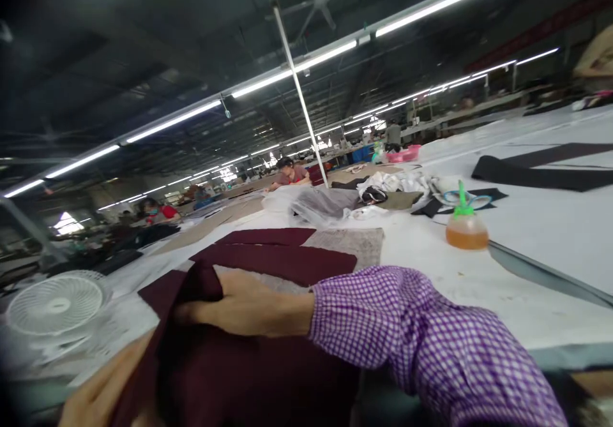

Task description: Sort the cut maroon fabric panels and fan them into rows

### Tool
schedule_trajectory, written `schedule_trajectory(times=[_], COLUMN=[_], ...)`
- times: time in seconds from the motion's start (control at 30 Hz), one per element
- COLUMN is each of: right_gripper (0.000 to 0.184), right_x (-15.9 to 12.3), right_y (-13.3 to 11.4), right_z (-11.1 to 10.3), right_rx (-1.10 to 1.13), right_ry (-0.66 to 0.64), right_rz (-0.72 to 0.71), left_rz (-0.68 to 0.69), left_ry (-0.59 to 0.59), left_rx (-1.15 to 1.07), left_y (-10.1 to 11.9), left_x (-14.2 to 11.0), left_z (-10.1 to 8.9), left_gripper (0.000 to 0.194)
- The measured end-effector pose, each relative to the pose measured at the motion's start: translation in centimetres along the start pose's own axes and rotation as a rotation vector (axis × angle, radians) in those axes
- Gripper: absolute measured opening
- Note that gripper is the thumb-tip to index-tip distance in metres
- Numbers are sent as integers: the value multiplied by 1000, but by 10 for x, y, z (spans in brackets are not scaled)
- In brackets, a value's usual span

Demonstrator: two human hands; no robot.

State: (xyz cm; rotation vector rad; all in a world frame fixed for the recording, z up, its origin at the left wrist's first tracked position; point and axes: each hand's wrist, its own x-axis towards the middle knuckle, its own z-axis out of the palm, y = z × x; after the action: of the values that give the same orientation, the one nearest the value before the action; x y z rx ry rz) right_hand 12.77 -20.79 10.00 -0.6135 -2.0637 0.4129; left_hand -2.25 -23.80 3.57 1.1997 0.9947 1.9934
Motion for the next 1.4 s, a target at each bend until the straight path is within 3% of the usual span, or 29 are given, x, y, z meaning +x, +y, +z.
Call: schedule_trajectory(times=[0.1,0.17,0.2,0.23,0.27,0.33,0.4,0.47,0.6,0.73,0.83,0.9,1.0,1.1,1.17,1.23,1.3,1.4], right_gripper=[17,17,16,14,18,25,25,26,33,33,36,45,50,51,43,23,21,24], right_x=[-2,-3,-2,-1,0,2,3,3,4,4,2,0,-3,-3,-3,-1,2,6], right_y=[-7,-13,-16,-17,-18,-15,-10,-3,10,20,24,25,24,24,26,27,27,24], right_z=[-8,-15,-18,-20,-23,-25,-23,-20,-10,-6,-5,-5,-5,-3,-2,-3,-7,-16], right_rx=[-196,-168,-48,89,164,149,85,64,49,210,138,40,-37,-80,-83,-86,-125,-165], right_ry=[-156,-141,-49,-46,-169,-167,-142,-119,-71,-167,-192,-172,-167,-179,-119,33,166,89], right_rz=[-156,-192,-95,53,195,241,202,205,255,356,392,351,288,253,199,77,-99,-251], left_rz=[-27,3,45,89,101,-108,-412,-575,-626,-633,-575,-565,-602,-631,-620,-597,-586,-594], left_ry=[24,76,109,135,149,156,103,18,-45,27,89,114,119,114,109,95,69,21], left_rx=[36,68,85,101,111,15,-257,-537,-692,-667,-651,-648,-667,-669,-665,-658,-637,-615], left_y=[-2,1,4,6,8,11,11,9,4,9,14,15,14,12,12,12,12,10], left_x=[-16,-23,-25,-26,-25,-23,-21,-22,-24,-19,-16,-16,-19,-22,-21,-20,-18,-18], left_z=[3,4,5,5,6,5,2,-2,-5,-7,-8,-9,-10,-9,-9,-9,-10,-13], left_gripper=[27,24,24,25,28,33,36,36,36,44,52,53,38,22,19,20,21,19])
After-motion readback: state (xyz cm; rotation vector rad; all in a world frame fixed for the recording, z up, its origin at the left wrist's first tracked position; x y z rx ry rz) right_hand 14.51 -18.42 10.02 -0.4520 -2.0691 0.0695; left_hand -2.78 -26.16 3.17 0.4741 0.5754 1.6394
